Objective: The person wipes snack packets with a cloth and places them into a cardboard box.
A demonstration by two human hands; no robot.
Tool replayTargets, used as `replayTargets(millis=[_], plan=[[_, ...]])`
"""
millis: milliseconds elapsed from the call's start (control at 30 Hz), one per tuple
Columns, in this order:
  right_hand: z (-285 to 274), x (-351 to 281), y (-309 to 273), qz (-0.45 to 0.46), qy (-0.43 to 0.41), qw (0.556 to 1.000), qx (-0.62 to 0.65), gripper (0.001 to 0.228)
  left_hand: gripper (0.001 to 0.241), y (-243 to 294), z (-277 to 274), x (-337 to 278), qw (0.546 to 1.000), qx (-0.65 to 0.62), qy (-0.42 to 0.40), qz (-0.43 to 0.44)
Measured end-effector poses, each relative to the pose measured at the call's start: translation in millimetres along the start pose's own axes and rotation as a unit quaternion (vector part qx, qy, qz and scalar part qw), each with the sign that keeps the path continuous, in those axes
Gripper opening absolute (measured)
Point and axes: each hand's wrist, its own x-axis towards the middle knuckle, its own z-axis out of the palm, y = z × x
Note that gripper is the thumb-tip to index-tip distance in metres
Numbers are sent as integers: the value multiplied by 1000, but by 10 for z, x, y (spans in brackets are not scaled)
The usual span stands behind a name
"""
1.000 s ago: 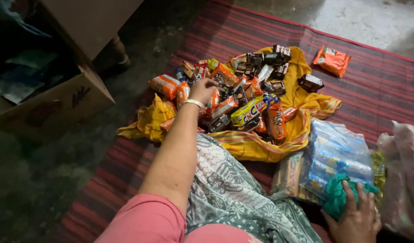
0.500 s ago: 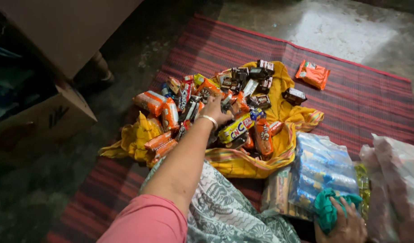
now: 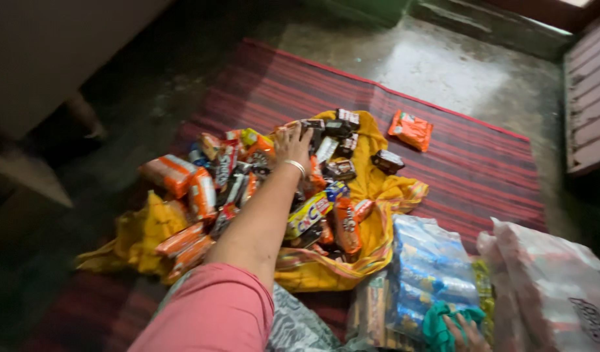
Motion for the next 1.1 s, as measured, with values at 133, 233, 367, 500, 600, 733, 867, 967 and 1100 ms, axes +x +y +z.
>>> replayTargets(millis=[133,233,367,500,600,733,867,967,1100], plan=[[-95,-143,-4,12,-14,1000,-1,43,51,-114,370,292,999,29,19,11],[-180,-242,-216,69,-8,998,12,44,55,-49,69,217,999,46,-12,6],[-553,124,-597,140,-38,989,5,48,65,130,-704,-132,999,-28,-40,-11],[-1197,676,-1027,148,42,984,91,76,68,336,-1235,-439,814,-561,-83,-127],[-1521,870,-1152,176,-11,976,131,75,57,532,-1391,-920,706,-684,-145,-110],[-1651,858,-1310,187,5,949,253,57,34,962,-1444,-1854,506,-844,-133,-117],[-1938,916,-1604,422,-94,841,326,51,34,1283,-1765,-2598,462,-840,-255,-123],[-2457,1327,-1796,285,117,873,378,47,40,1471,-2009,-2950,445,-843,-273,-127],[-3313,1899,-2025,148,196,861,445,51,41,1581,-1926,-3329,398,-876,-274,9]])
